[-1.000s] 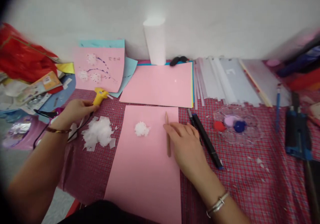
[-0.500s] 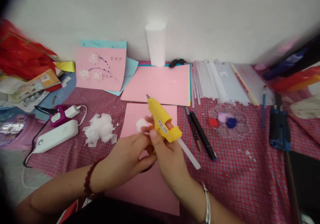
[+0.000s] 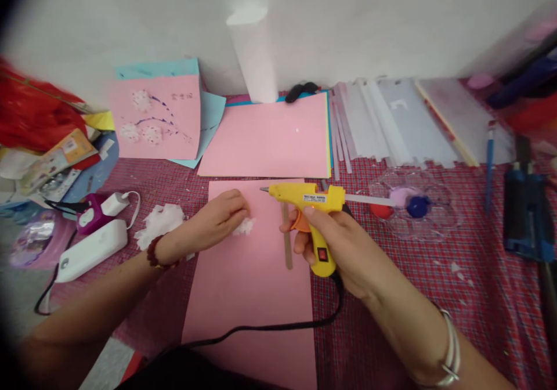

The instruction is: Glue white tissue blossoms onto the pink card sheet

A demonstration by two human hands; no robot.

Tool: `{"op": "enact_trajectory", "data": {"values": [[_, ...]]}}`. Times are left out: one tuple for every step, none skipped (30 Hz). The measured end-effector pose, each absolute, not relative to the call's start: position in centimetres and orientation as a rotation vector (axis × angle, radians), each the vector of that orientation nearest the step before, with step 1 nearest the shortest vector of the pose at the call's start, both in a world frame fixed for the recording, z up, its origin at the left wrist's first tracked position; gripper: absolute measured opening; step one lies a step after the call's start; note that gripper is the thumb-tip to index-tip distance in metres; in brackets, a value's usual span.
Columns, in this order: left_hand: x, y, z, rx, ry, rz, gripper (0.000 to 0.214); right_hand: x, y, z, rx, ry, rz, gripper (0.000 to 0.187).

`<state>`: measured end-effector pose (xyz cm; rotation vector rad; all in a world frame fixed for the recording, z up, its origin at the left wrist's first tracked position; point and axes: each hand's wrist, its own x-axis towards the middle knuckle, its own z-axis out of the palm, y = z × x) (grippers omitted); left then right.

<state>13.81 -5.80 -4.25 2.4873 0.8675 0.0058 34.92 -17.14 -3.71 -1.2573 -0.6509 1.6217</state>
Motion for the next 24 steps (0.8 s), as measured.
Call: {"op": "enact_trajectory", "data": {"values": [[13.8,-6.0,-4.2,2.484,0.862,0.000,0.021,35.0,-17.2,-3.8,-1.264,-0.672,1.633,0.029],[13.7,-6.3,-4.2,2.485,0.853,0.013,0.018,35.0,-17.2,-3.9,-1.268,-0.697,1.651,0.029],[13.5,-6.6,-4.3,2.494,0.840,0.044,0.015,35.0,-17.2,-4.0,-1.278,-0.725,1.681,0.029],[13.1,-6.8,-4.5,2.513,0.820,0.089,0.013,34.9,-17.2,-4.0,-1.300,-0.752,1.718,0.029],[12.6,-7.1,-4.7,2.544,0.792,0.145,0.011,34.9,-17.1,-3.9,-1.334,-0.775,1.758,0.029],[12.0,-7.4,-5.0,2.585,0.759,0.203,0.010,34.8,-16.9,-3.9,-1.376,-0.795,1.793,0.029],[11.5,-7.6,-5.3,2.633,0.725,0.259,0.011,34.7,-16.8,-3.9,-1.424,-0.811,1.821,0.028],[11.0,-7.9,-5.7,2.684,0.692,0.307,0.013,34.6,-16.6,-3.9,-1.470,-0.826,1.841,0.028],[10.6,-8.1,-6.0,2.732,0.662,0.346,0.015,34.5,-16.5,-4.0,-1.506,-0.841,1.852,0.029],[10.3,-8.3,-6.2,2.771,0.637,0.377,0.018,34.4,-16.3,-4.0,-1.528,-0.858,1.858,0.029],[10.1,-8.4,-6.4,2.802,0.618,0.402,0.019,34.3,-16.2,-4.1,-1.539,-0.877,1.866,0.030],[10.0,-8.5,-6.6,2.823,0.603,0.425,0.020,34.2,-16.0,-4.2,-1.546,-0.896,1.875,0.032],[9.9,-8.6,-6.7,2.837,0.592,0.444,0.019,34.2,-15.9,-4.3,-1.547,-0.912,1.886,0.033],[9.9,-8.6,-6.8,2.844,0.587,0.458,0.019,34.1,-15.8,-4.4,-1.548,-0.930,1.896,0.033],[9.9,-8.6,-6.9,2.845,0.584,0.468,0.018,34.0,-15.7,-4.4,-1.551,-0.948,1.901,0.033],[9.9,-8.6,-7.0,2.839,0.579,0.475,0.018,33.9,-15.5,-4.5,-1.561,-0.965,1.902,0.033],[9.8,-8.6,-7.1,2.826,0.572,0.484,0.019,33.8,-15.4,-4.4,-1.575,-0.982,1.898,0.032],[9.8,-8.6,-7.1,2.807,0.570,0.489,0.019,33.7,-15.3,-4.4,-1.590,-1.000,1.891,0.030],[9.9,-8.6,-7.2,2.777,0.581,0.496,0.020,33.6,-15.2,-4.4,-1.604,-1.015,1.884,0.029],[9.9,-8.5,-7.2,2.735,0.612,0.501,0.021,33.5,-15.1,-4.4,-1.615,-1.021,1.875,0.029],[10.1,-8.5,-7.1,2.676,0.663,0.497,0.021,33.4,-15.1,-4.4,-1.619,-1.019,1.870,0.030],[10.3,-8.4,-6.9,2.606,0.731,0.477,0.023,33.4,-15.0,-4.4,-1.619,-1.010,1.863,0.030],[10.5,-8.4,-6.6,2.530,0.802,0.439,0.024,33.5,-15.0,-4.4,-1.615,-0.993,1.853,0.031],[10.8,-8.2,-6.3,2.458,0.864,0.388,0.025,33.5,-15.0,-4.5,-1.609,-0.971,1.841,0.032]]}}
